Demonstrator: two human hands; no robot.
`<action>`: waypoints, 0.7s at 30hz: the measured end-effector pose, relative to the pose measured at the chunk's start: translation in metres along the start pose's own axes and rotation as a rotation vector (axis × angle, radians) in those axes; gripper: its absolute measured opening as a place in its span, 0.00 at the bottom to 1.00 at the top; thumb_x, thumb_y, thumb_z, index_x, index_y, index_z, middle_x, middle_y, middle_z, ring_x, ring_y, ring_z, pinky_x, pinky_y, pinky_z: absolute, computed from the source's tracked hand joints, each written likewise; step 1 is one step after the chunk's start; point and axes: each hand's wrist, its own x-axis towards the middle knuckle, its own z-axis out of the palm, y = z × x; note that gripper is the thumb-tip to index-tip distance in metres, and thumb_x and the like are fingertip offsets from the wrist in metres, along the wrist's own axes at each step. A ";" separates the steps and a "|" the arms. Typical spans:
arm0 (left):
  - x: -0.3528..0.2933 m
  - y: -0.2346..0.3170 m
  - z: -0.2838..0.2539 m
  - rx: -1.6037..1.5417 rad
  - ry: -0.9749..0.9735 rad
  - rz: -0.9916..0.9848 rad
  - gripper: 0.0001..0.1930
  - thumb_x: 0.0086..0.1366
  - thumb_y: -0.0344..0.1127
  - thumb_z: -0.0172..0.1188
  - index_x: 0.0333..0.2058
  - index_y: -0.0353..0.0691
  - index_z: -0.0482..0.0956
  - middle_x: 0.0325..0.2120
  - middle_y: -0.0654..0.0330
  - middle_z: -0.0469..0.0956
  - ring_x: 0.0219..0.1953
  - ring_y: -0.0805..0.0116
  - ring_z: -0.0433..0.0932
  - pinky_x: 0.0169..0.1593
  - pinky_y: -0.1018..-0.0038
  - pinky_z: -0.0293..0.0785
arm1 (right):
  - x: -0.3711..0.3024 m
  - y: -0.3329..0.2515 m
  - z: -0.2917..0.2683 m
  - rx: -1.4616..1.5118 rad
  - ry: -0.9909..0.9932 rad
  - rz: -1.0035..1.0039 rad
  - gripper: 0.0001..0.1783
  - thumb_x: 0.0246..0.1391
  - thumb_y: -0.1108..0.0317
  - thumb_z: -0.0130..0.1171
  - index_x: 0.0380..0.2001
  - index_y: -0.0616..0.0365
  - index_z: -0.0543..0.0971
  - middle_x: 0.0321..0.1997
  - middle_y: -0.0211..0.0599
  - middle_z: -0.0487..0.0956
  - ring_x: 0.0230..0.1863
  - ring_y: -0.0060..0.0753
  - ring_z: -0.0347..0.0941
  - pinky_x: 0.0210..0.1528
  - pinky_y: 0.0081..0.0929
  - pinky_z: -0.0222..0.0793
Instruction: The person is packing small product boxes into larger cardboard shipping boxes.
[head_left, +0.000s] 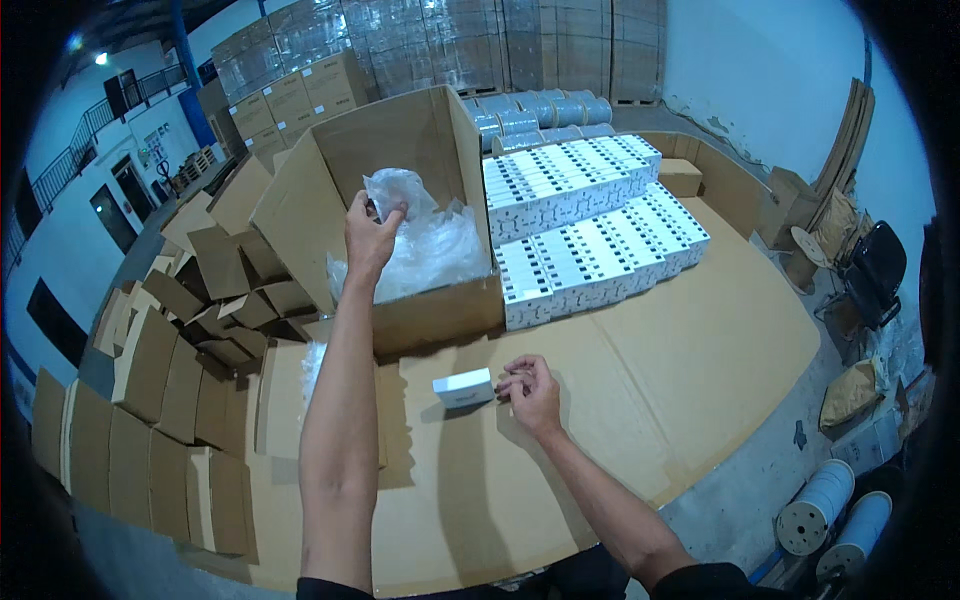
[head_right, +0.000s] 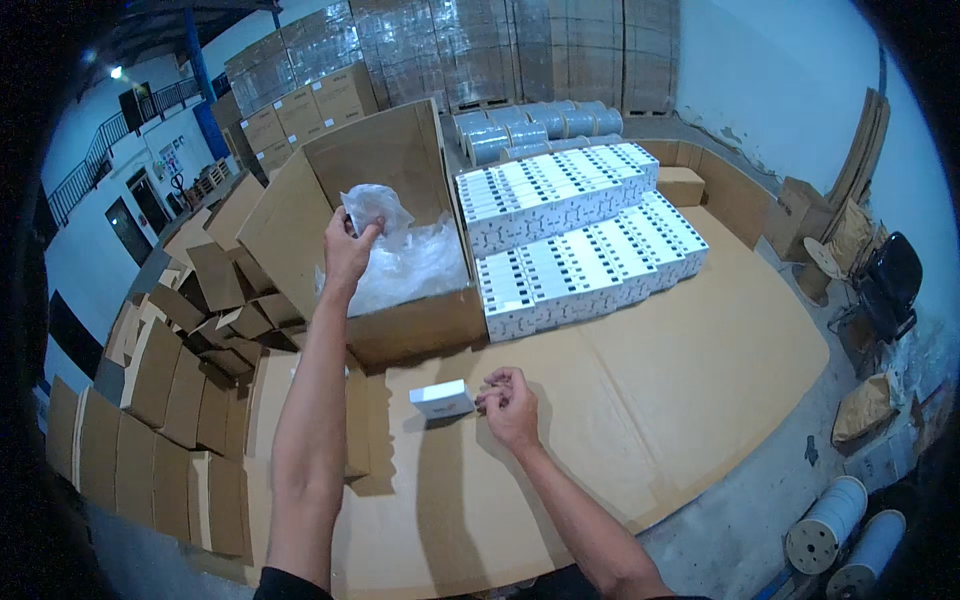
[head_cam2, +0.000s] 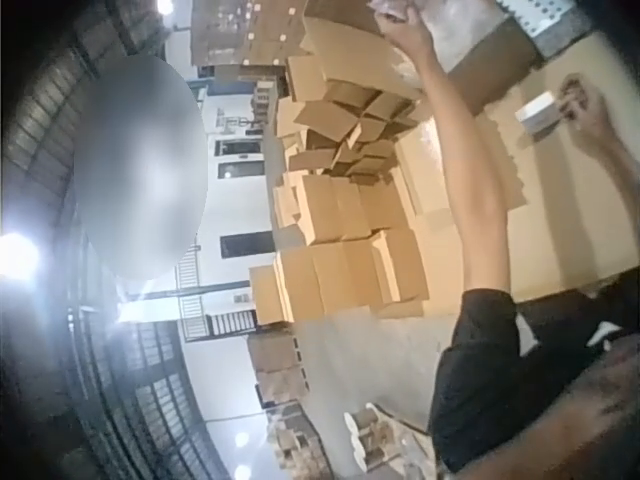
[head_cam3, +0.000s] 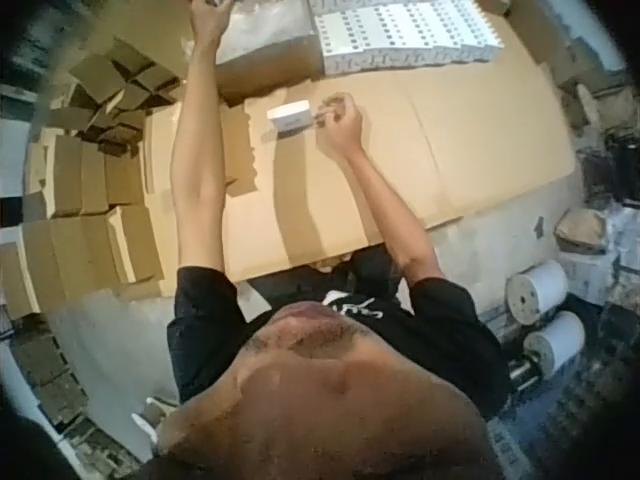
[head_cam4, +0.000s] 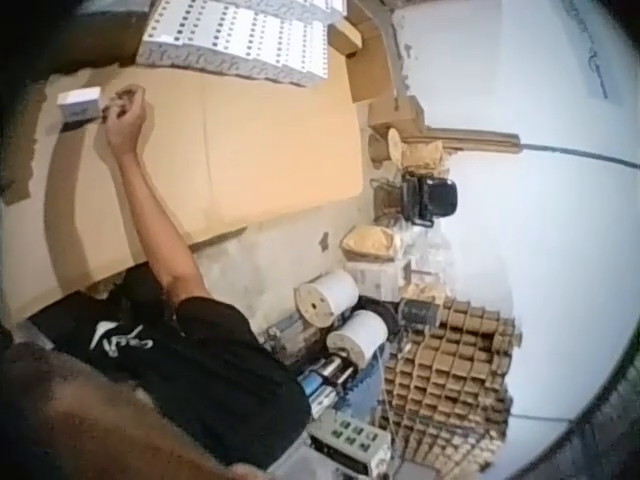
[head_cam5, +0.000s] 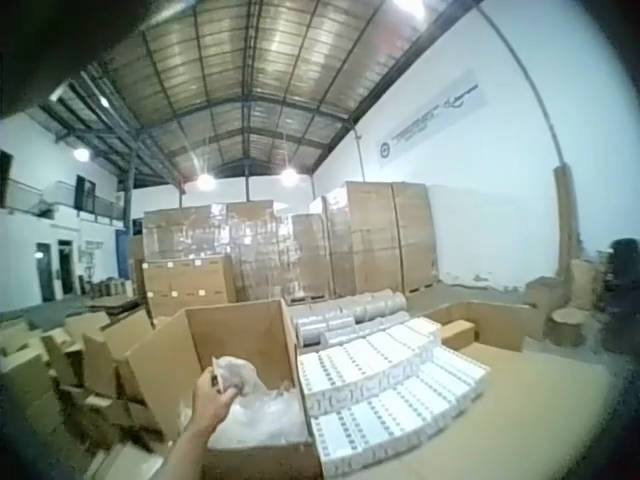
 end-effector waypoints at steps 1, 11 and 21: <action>-0.012 0.009 -0.004 -0.033 0.017 0.006 0.19 0.59 0.37 0.69 0.44 0.33 0.77 0.35 0.54 0.82 0.39 0.66 0.81 0.46 0.67 0.75 | 0.000 0.001 0.000 -0.002 0.004 -0.022 0.12 0.57 0.83 0.47 0.45 0.65 0.69 0.39 0.41 0.80 0.37 0.31 0.84 0.37 0.28 0.84; -0.256 0.065 -0.024 -0.291 -0.029 -0.280 0.14 0.67 0.32 0.63 0.48 0.34 0.74 0.40 0.57 0.81 0.39 0.73 0.79 0.44 0.73 0.76 | -0.002 0.009 -0.015 0.094 0.079 0.007 0.10 0.63 0.73 0.50 0.46 0.62 0.71 0.38 0.37 0.79 0.32 0.21 0.76 0.33 0.22 0.74; -0.342 0.005 -0.011 -0.335 -0.232 -0.505 0.15 0.64 0.26 0.64 0.48 0.32 0.73 0.40 0.55 0.82 0.40 0.70 0.81 0.43 0.73 0.78 | -0.041 -0.059 -0.006 -0.231 -0.462 -0.215 0.23 0.52 0.60 0.67 0.48 0.60 0.77 0.41 0.38 0.81 0.35 0.28 0.75 0.41 0.26 0.73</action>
